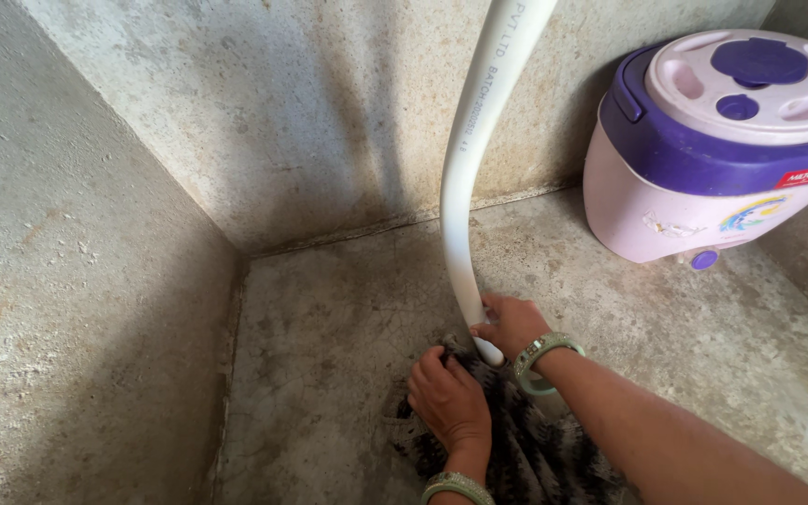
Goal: The person wipes a drainage pipe and the adjacent wall with a cloth by hand, focusing on the joints and surface areas around a sink.
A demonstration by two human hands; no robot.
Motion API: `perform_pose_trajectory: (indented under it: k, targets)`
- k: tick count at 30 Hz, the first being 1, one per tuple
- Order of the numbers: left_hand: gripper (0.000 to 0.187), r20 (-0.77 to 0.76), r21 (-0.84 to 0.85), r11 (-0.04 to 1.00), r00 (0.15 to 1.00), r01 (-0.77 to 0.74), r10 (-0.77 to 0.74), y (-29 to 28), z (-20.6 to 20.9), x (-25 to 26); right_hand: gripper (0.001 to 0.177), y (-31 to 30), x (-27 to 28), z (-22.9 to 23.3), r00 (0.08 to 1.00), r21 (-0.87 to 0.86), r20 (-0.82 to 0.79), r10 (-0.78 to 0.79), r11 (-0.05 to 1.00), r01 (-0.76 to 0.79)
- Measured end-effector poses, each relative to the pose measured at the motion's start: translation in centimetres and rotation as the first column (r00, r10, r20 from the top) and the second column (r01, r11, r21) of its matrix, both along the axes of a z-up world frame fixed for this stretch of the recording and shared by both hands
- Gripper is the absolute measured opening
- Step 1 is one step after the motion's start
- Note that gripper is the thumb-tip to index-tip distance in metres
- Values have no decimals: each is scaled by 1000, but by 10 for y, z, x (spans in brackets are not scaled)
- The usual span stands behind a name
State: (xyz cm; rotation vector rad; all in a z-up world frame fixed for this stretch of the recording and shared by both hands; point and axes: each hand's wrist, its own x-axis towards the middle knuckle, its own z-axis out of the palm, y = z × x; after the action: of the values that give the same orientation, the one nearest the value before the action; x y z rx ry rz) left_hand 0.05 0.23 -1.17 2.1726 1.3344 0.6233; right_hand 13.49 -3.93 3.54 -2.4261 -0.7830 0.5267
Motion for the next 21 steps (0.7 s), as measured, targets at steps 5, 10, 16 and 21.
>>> perform_pose_trajectory:
  k: [5,10,16,21]
  targets:
    - [22,64,38,998,997,48,-51,1,-6,1,36,-15,0,-5,999,-120,-48,12,993,-18]
    - [23,66,-27,996,994,86,-84,2,-3,2,36,-39,-8,3,940,-232,-333,-72,973,-8]
    - [25,83,-108,992,995,61,-52,4,6,0,35,-57,0,-7,970,-349,-210,119,918,-188]
    - [25,307,-35,999,951,31,-18,11,21,1,19,-42,8,0,1000,-171,8,-19,985,20]
